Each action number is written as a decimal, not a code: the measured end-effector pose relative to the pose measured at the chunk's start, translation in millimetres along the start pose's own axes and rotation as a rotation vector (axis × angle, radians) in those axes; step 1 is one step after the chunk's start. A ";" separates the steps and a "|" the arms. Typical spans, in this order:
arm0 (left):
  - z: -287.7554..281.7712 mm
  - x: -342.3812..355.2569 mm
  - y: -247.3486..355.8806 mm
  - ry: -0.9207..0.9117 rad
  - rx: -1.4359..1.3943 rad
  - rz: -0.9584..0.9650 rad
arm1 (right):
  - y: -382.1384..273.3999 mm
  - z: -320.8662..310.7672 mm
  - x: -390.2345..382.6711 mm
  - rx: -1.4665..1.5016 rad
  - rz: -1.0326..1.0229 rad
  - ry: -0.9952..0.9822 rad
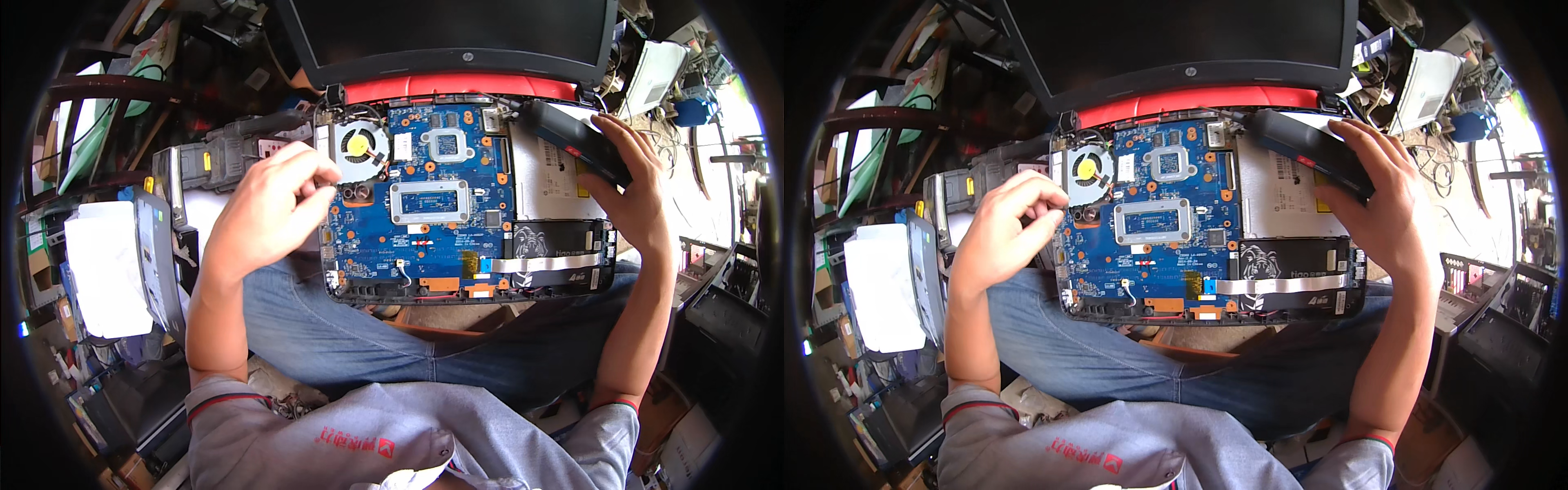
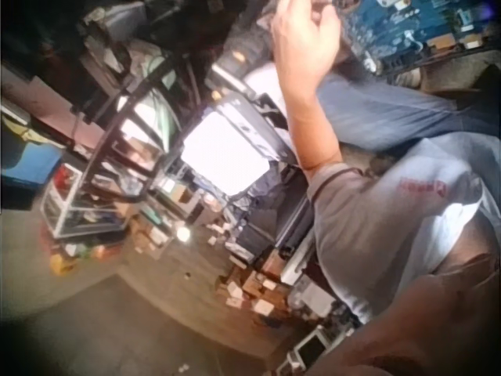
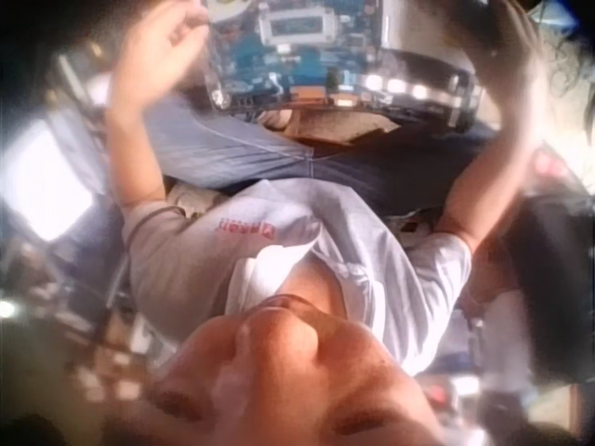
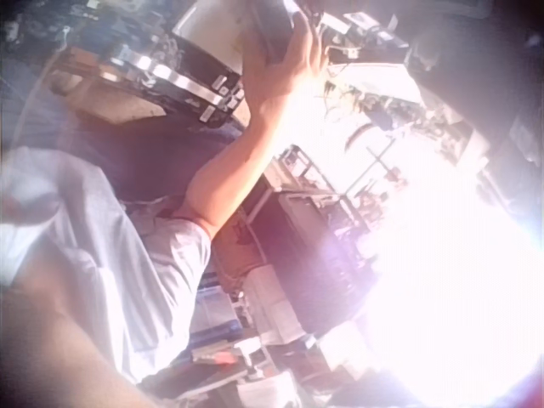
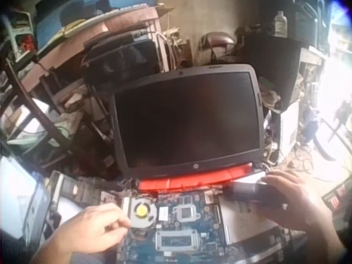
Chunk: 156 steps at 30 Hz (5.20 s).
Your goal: The person uses a power screwdriver to remove screws from a laptop motherboard and detaches internal components. They then remove the hard drive and battery from the laptop chassis.
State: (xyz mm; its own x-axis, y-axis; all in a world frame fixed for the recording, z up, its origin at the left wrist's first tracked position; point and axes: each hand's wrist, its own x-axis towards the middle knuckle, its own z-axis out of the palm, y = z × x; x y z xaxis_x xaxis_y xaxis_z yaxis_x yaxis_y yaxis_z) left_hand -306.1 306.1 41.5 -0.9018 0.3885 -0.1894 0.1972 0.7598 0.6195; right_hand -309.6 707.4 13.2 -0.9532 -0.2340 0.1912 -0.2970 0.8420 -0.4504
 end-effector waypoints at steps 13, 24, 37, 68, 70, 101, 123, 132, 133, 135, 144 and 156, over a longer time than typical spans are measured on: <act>1.9 -2.5 -7.0 -0.101 0.139 0.147 | 9.4 1.8 -3.4 -0.028 -0.033 0.062; 15.9 -6.7 7.2 -0.019 0.205 0.174 | 10.0 -1.1 -7.5 -0.034 -0.063 0.048; 16.1 5.4 2.7 -0.121 0.065 0.056 | 15.6 -0.5 -9.5 -0.109 -0.083 0.028; 36.8 -1.8 16.0 -0.238 -0.043 0.502 | 7.1 6.6 -12.5 -0.046 -0.094 0.062; 41.3 2.1 14.2 -0.226 -0.011 0.570 | 8.9 4.3 -13.1 -0.042 -0.106 0.073; 31.2 -7.0 14.8 -0.218 0.116 0.478 | -172.7 73.8 -79.8 0.413 0.195 -0.062; 47.4 -16.3 8.6 -0.053 0.156 0.546 | -179.2 93.2 -45.8 0.168 0.217 -0.318; 58.2 -16.9 2.5 0.007 0.186 0.587 | -183.1 91.7 -49.8 0.209 0.169 -0.350; 58.1 -16.9 1.9 0.006 0.186 0.583 | -184.5 90.6 -50.4 0.208 0.165 -0.379; 56.2 -16.8 2.1 0.006 0.188 0.577 | -185.3 87.6 -49.2 0.212 0.207 -0.357; 43.5 -16.6 10.5 -0.120 0.148 0.526 | -176.0 51.5 -101.1 0.432 0.135 -0.195; 59.2 -4.5 56.3 -0.084 0.190 0.631 | -135.8 17.4 -130.8 1.457 0.933 -0.104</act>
State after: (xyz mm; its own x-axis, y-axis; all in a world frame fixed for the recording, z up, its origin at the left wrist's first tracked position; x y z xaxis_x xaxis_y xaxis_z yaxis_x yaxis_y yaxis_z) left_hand -268.3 377.9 32.2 -0.5594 0.8226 0.1022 0.7491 0.4488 0.4873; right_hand -145.5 615.3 34.2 -0.8011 -0.0410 -0.5971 0.5653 -0.3798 -0.7323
